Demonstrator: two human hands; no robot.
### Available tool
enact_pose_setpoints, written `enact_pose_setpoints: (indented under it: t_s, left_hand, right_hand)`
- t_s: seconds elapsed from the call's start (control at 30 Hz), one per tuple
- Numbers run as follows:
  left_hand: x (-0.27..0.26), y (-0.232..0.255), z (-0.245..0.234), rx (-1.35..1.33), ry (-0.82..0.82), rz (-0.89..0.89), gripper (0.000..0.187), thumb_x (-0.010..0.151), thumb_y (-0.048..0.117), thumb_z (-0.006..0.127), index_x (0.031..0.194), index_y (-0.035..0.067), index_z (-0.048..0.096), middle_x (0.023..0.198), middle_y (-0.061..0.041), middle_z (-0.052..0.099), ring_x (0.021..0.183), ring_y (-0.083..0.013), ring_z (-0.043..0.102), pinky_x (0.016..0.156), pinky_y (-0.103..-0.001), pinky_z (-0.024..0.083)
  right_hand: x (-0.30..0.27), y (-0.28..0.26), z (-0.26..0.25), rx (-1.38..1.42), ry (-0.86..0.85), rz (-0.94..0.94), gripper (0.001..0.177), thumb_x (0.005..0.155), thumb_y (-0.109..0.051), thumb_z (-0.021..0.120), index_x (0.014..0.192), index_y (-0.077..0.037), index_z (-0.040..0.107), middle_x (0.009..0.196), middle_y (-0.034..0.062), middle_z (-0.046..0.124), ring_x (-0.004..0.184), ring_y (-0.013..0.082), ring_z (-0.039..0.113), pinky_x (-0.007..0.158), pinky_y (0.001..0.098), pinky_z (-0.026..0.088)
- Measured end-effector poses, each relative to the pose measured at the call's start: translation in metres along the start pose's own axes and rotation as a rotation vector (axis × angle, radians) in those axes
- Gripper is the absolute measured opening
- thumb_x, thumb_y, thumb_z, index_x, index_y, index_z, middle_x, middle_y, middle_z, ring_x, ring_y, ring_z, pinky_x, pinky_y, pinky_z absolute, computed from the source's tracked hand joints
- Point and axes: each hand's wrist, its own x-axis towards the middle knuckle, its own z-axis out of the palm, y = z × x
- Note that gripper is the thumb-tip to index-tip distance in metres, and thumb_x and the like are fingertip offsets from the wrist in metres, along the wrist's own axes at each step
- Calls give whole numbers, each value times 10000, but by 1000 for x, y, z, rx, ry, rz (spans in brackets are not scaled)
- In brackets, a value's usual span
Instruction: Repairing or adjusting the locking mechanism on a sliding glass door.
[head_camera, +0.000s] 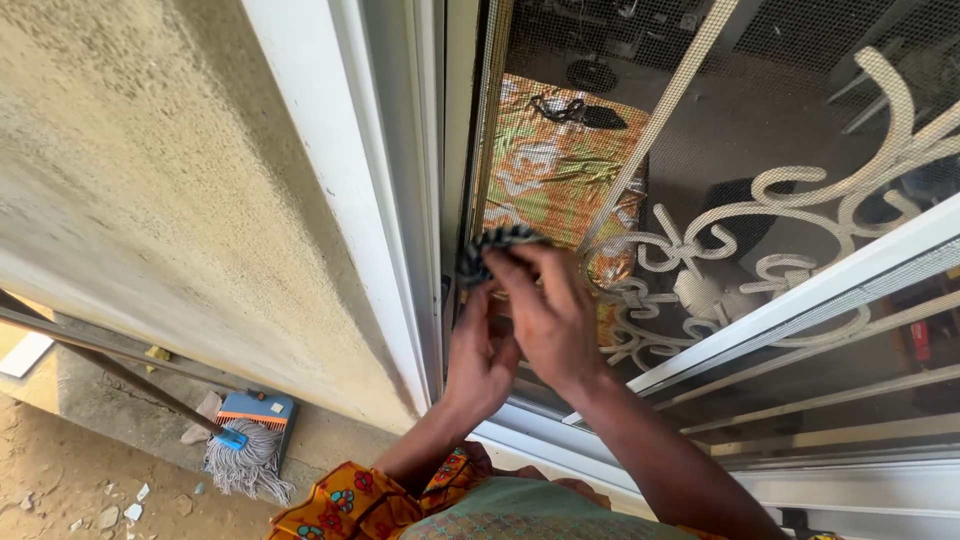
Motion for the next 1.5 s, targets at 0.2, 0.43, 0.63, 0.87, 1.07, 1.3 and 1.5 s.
enact_pose_setpoints:
  t_s: [0.2,0.43,0.63,0.87,1.07,1.3,1.5]
  left_hand:
    - [1,-38,9,-377,56,-21,701,715,-166,413,1394,2,465,1107,-135,672,931,-193,647,706,-295,540]
    - [-16,-65,5,-394,136,-374,476,814,-104,386,1261,-52,542,1077,-145,714,863,-202,714,692,-323,609]
    - [-6,-8,10,-228,90,-117,369,905,-70,396,1260,-29,486,1022,-157,674,833,-209,686,704,-328,610]
    - [12,27,21,122,291,388,374,1027,122,641,1296,-7,415,1023,-158,708,827,-236,740,681,-346,596]
    - [27,-28,14,494,207,197,247,1003,156,651,1161,40,500,867,-201,691,645,-336,719,532,-445,556]
    - [18,-18,9,516,87,14,382,893,74,630,1263,35,542,802,-186,695,666,-353,704,547,-458,547]
    - [12,21,23,-183,164,-73,143,1034,72,632,1072,-4,516,807,-96,698,717,-167,697,573,-306,556]
  right_hand:
    - [2,-7,2,-126,-119,-21,456,919,-102,710,1373,-128,676,1285,125,584,1065,284,556,884,399,506]
    - [-54,0,25,-216,-393,-55,534,834,-55,673,1366,-52,625,1247,135,581,1139,297,581,954,446,517]
    - [-18,-1,-14,-2,-180,64,518,936,-19,626,1447,-6,542,1228,198,573,1063,326,611,793,379,568]
    - [10,4,-45,-68,19,156,588,1044,-73,640,1584,-59,409,1139,122,528,892,228,621,723,368,545]
    - [-42,21,-5,-151,-111,200,555,969,-65,683,1496,-84,510,992,104,534,729,203,634,558,277,566]
    - [-64,24,-12,85,-158,416,408,850,-20,746,1237,-71,624,975,98,716,757,195,734,608,312,601]
    - [-1,6,-71,256,192,459,377,891,5,764,1221,-47,588,992,96,714,856,180,761,727,279,610]
